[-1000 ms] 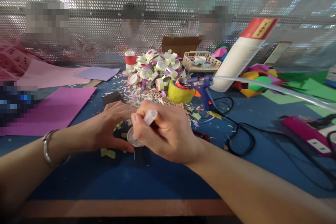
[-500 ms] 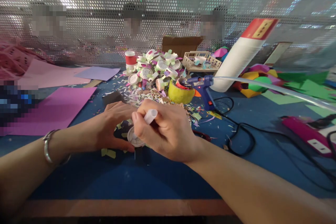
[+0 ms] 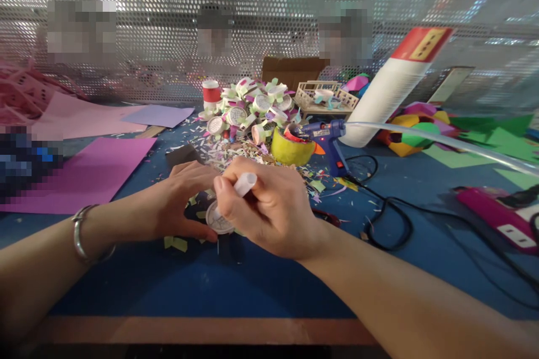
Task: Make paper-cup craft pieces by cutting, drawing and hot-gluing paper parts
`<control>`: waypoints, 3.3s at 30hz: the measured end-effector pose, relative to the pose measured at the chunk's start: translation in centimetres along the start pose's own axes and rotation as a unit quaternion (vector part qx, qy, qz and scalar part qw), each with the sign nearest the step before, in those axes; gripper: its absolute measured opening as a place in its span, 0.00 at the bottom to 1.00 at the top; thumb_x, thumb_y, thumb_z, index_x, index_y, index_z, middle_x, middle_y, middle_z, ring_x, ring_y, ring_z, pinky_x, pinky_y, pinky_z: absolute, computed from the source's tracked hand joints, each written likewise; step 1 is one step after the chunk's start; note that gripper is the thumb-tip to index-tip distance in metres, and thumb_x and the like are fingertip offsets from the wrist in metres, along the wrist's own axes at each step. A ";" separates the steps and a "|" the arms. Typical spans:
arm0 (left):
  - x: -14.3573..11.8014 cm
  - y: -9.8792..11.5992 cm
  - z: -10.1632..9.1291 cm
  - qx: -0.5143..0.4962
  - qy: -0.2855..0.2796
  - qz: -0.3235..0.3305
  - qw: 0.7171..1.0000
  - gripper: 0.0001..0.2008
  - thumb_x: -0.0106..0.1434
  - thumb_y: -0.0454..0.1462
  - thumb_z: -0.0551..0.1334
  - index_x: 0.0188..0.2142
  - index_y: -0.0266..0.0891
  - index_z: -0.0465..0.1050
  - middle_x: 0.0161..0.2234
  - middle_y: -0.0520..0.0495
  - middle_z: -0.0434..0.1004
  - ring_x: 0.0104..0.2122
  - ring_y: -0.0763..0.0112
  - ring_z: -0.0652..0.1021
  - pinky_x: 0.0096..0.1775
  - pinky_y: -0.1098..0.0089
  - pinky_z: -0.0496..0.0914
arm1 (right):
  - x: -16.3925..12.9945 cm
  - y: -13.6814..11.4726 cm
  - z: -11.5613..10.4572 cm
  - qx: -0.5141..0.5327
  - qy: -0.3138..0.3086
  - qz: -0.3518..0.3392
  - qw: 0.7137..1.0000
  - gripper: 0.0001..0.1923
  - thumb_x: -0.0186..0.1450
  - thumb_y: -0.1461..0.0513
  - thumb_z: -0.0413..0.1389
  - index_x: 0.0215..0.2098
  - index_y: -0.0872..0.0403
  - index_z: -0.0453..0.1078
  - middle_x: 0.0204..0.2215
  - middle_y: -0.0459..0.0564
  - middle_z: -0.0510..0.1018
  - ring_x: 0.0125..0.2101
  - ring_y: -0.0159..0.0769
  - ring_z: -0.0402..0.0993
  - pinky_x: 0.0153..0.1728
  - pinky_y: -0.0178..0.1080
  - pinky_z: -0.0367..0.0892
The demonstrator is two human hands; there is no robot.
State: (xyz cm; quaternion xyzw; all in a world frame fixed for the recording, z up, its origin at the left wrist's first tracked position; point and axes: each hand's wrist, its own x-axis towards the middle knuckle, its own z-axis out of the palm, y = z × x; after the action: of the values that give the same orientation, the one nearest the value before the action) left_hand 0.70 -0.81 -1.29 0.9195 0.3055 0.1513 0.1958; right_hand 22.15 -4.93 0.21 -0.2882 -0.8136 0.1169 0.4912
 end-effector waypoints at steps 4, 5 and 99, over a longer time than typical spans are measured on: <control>0.1 0.1 -0.1 0.009 -0.007 -0.002 1.000 0.25 0.54 0.54 0.72 0.44 0.44 0.71 0.46 0.46 0.74 0.49 0.55 0.70 0.52 0.56 0.60 | 0.2 0.1 0.2 0.000 -0.016 0.000 1.000 0.11 0.69 0.66 0.53 0.27 0.53 0.65 0.21 0.42 0.70 0.21 0.25 0.61 0.23 0.33 0.59; 0.1 0.1 -0.1 0.010 -0.008 -0.001 1.000 0.25 0.54 0.54 0.72 0.44 0.44 0.71 0.46 0.46 0.74 0.49 0.55 0.71 0.51 0.56 0.60 | 0.3 0.1 0.2 -0.001 -0.018 -0.002 1.000 0.11 0.69 0.66 0.53 0.27 0.53 0.65 0.21 0.42 0.69 0.21 0.25 0.61 0.23 0.33 0.59; 0.1 0.1 -0.1 -0.004 -0.006 -0.017 1.000 0.24 0.53 0.54 0.72 0.42 0.43 0.71 0.45 0.46 0.74 0.48 0.55 0.70 0.52 0.54 0.60 | 0.4 0.8 0.3 -0.064 0.002 -0.005 0.998 0.12 0.70 0.64 0.53 0.27 0.53 0.66 0.21 0.42 0.69 0.20 0.26 0.61 0.24 0.34 0.59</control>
State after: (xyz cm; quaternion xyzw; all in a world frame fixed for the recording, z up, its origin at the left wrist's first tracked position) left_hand 0.78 -0.84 -1.16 0.9142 0.3194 0.1438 0.2037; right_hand 22.04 -4.01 -0.06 -0.3148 -0.8198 0.0612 0.4744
